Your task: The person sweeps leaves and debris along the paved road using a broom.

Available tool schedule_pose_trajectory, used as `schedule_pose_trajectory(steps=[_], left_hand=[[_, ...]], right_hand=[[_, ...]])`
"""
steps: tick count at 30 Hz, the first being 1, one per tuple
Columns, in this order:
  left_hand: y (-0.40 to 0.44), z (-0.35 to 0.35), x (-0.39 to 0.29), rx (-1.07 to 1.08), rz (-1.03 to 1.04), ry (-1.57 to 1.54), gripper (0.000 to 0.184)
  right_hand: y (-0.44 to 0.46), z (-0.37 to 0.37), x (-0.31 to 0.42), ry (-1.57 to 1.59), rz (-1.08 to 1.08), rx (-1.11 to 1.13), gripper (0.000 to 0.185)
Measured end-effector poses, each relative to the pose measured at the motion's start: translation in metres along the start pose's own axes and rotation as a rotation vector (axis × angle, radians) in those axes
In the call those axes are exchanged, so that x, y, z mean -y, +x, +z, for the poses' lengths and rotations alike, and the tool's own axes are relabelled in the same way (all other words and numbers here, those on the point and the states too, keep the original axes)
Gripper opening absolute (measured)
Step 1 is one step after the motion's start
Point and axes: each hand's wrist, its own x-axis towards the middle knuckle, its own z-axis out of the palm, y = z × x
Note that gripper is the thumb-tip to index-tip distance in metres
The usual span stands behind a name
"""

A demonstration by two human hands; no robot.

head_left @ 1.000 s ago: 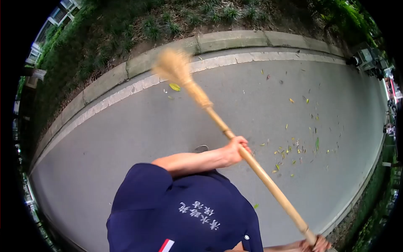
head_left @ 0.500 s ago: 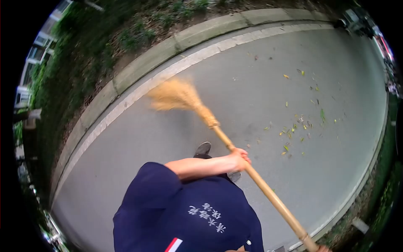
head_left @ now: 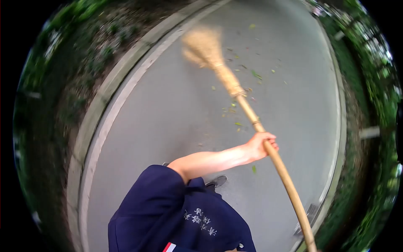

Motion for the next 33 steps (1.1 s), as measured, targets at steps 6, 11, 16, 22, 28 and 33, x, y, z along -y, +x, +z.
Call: schedule_pose_trajectory(steps=[6, 11, 16, 22, 28, 33], left_hand=[[0.087, -0.084, 0.124, -0.569, -0.039, -0.047, 0.019], [0.141, -0.120, 0.139, -0.767, 0.157, -0.274, 0.024], [0.237, -0.115, 0.131, -0.912, 0.271, -0.403, 0.022], [0.429, -0.051, 0.154, -1.067, 0.365, -0.412, 0.023], [0.674, 0.055, 0.187, -0.963, 0.161, -0.110, 0.022], [0.823, 0.186, 0.227, -0.377, 0.180, 0.039, 0.020]], right_hand=[[0.093, -0.292, 0.075, -0.137, 0.213, -0.557, 0.012], [0.197, -0.358, -0.048, -0.208, 0.302, -0.580, 0.013], [0.305, -0.387, -0.173, -0.188, 0.475, -0.482, 0.015], [0.421, -0.483, -0.217, -0.248, 0.504, -0.454, 0.011], [0.513, -0.598, -0.168, -0.361, 0.298, -0.394, 0.009], [0.624, -0.696, -0.174, -0.302, -0.041, -0.270, 0.012]])
